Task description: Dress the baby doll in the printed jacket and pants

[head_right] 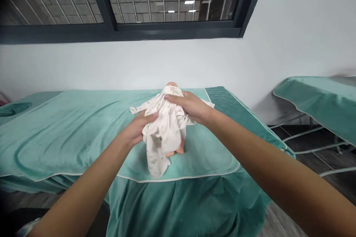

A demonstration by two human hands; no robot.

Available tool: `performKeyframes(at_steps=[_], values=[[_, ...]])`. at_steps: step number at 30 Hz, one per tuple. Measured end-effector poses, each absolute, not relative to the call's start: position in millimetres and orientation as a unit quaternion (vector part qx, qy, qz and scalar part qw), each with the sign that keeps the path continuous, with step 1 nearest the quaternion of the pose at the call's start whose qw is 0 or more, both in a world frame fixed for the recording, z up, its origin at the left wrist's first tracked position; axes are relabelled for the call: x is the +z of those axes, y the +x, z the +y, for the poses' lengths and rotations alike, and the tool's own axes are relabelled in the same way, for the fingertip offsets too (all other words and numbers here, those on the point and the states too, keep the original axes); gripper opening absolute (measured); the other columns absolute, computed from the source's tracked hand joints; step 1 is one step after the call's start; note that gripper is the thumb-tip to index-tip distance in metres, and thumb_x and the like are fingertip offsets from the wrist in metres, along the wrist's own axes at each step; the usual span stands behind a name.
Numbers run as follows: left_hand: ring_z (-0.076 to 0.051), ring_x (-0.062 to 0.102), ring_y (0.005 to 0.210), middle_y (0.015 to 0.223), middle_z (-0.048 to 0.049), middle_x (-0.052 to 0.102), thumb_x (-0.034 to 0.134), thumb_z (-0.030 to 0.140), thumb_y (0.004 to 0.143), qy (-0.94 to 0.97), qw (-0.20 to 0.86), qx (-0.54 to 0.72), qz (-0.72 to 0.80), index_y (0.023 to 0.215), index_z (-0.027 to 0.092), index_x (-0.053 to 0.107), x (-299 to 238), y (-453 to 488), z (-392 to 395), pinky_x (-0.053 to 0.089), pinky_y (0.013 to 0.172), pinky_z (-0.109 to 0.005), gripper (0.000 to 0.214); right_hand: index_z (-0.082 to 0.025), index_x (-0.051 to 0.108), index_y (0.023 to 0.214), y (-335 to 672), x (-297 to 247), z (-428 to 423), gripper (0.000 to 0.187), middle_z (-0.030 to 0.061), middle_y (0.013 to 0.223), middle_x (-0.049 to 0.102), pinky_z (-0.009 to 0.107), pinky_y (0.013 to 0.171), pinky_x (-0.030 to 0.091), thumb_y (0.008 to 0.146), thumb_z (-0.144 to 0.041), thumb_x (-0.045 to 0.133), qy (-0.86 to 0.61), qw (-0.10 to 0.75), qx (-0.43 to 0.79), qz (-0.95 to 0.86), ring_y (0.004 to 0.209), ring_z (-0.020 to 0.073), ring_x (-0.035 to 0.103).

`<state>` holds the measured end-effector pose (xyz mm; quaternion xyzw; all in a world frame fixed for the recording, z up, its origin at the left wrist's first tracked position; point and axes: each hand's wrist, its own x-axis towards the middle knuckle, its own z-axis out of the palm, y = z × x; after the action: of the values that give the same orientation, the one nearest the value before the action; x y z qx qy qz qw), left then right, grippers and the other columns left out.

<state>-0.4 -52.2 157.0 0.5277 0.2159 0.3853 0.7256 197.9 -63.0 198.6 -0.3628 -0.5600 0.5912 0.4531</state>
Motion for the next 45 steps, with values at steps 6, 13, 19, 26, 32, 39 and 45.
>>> performKeyframes(at_steps=[6,13,19,26,32,39,45], values=[[-0.026,0.072,0.067,0.081,-0.012,0.076,0.077,0.031,0.076,0.517,0.775,0.308,0.194,0.111,0.009,0.07,144,-1,-60,0.056,0.072,-0.037,0.042,-0.021,0.072,0.093,202,196,-65,0.018,0.0045,0.082,0.074,0.032,0.07,0.057,0.082,-0.036,0.073,-0.307,0.476,0.666,-0.486,0.077,0.0221,0.069],[-0.025,0.071,0.095,0.099,-0.0096,0.075,0.07,0.031,0.081,0.367,0.783,0.468,0.182,0.109,0.012,0.069,143,17,-53,0.053,0.095,-0.038,0.033,-0.016,0.07,0.115,216,177,-74,0.043,0.0107,0.107,0.075,0.031,0.078,0.056,0.077,-0.035,0.079,-0.339,0.387,0.669,-0.537,0.094,0.0242,0.071],[-0.024,0.07,0.085,0.099,-0.0118,0.074,0.069,0.035,0.078,0.5,0.668,0.42,0.357,0.108,0.012,0.067,118,27,-52,0.054,0.076,-0.033,0.038,-0.017,0.069,0.115,235,127,-85,0.046,0.0106,0.112,0.073,0.031,0.075,0.054,0.075,-0.036,0.08,-0.429,0.396,0.639,-0.5,0.093,0.0241,0.07],[-0.023,0.065,0.068,0.071,-0.0082,0.07,0.059,0.024,0.073,0.778,0.383,0.135,0.479,0.071,0.015,0.066,105,37,-50,0.042,0.056,-0.028,0.012,-0.016,0.067,0.116,230,48,-119,0.046,0.0095,0.108,0.075,0.038,0.077,0.053,0.076,-0.039,0.074,-0.5,0.414,0.595,-0.473,0.094,0.0285,0.069],[-0.032,0.067,0.091,0.1,-0.0187,0.072,0.055,0.023,0.077,0.825,0.256,0.072,0.499,0.089,0.015,0.068,91,47,-66,0.047,0.071,-0.035,0.02,-0.019,0.068,0.113,215,21,-120,0.035,0.0079,0.116,0.072,0.044,0.094,0.047,0.081,-0.032,0.061,-0.582,0.431,0.404,-0.559,0.109,0.031,0.064],[-0.028,0.068,0.089,0.099,-0.0121,0.073,0.054,0.031,0.082,0.845,0.269,0.05,0.46,0.094,0.017,0.067,97,46,-72,0.047,0.069,-0.032,0.023,-0.019,0.064,0.116,207,1,-122,0.04,0.009,0.119,0.07,0.044,0.096,0.048,0.085,-0.043,0.059,-0.568,0.522,0.407,-0.49,0.111,0.0289,0.064],[-0.024,0.066,0.099,0.109,-0.0064,0.072,0.064,0.041,0.081,0.723,0.547,0.155,0.392,0.108,0.017,0.069,109,44,-69,0.049,0.082,-0.031,0.036,-0.02,0.062,0.116,206,7,-116,0.048,0.0105,0.12,0.069,0.043,0.095,0.05,0.08,-0.052,0.065,-0.516,0.616,0.451,-0.388,0.113,0.0301,0.063]])
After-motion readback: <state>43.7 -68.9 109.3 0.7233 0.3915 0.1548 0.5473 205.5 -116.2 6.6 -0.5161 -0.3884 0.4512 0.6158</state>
